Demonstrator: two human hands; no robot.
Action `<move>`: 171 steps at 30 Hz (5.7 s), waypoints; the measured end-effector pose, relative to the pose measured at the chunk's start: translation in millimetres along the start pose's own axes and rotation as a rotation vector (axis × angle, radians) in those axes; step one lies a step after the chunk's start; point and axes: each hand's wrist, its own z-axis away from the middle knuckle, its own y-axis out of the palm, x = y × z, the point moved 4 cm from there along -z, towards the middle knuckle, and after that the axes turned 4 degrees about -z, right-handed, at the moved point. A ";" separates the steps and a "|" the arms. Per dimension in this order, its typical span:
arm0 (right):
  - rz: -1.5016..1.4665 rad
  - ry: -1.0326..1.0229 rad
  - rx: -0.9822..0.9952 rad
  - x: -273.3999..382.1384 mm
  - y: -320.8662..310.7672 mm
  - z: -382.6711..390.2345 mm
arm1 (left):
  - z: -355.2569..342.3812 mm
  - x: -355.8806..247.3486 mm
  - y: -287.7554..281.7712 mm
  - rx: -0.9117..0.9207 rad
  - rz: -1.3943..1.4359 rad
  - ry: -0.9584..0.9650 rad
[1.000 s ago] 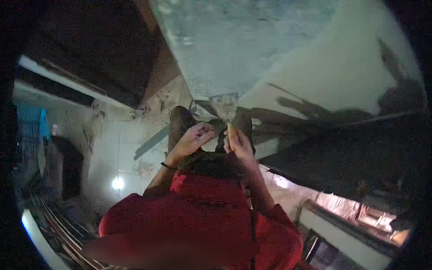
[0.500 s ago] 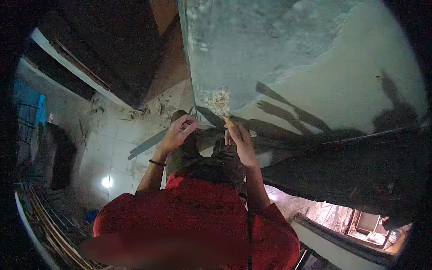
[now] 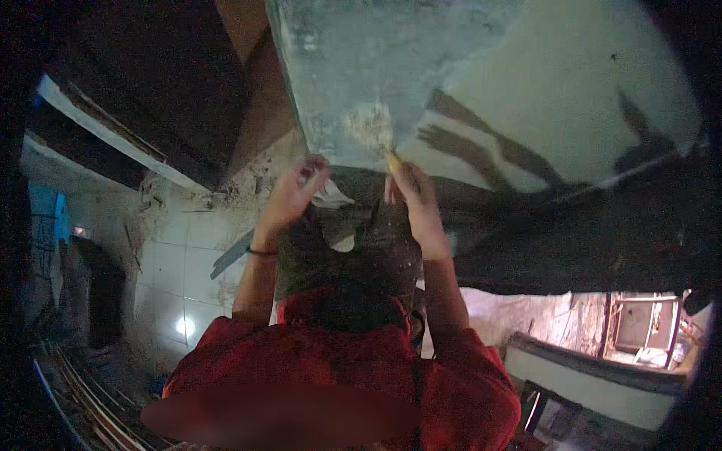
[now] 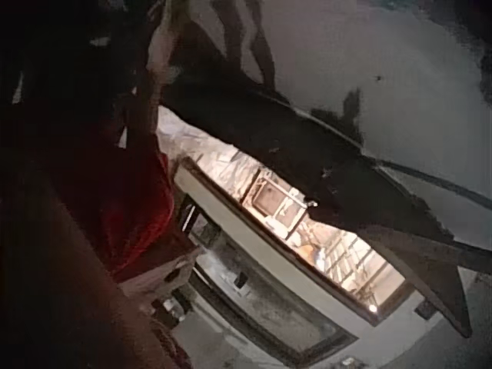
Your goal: The person scrapes old paint and plaster from a wall and ceiling using a putty knife.
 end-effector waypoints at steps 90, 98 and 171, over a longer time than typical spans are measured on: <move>-0.029 -0.296 -0.251 21.7 2.1 -121.4 | -11.8 5.4 39.2 -0.292 0.777 -0.284; -0.127 -0.141 -0.109 -69.1 -0.8 -99.0 | -3.9 7.8 33.4 -0.332 0.816 -0.297; -0.504 0.129 -0.176 -58.4 -26.4 -96.6 | -24.8 30.6 45.7 -0.220 0.643 -0.379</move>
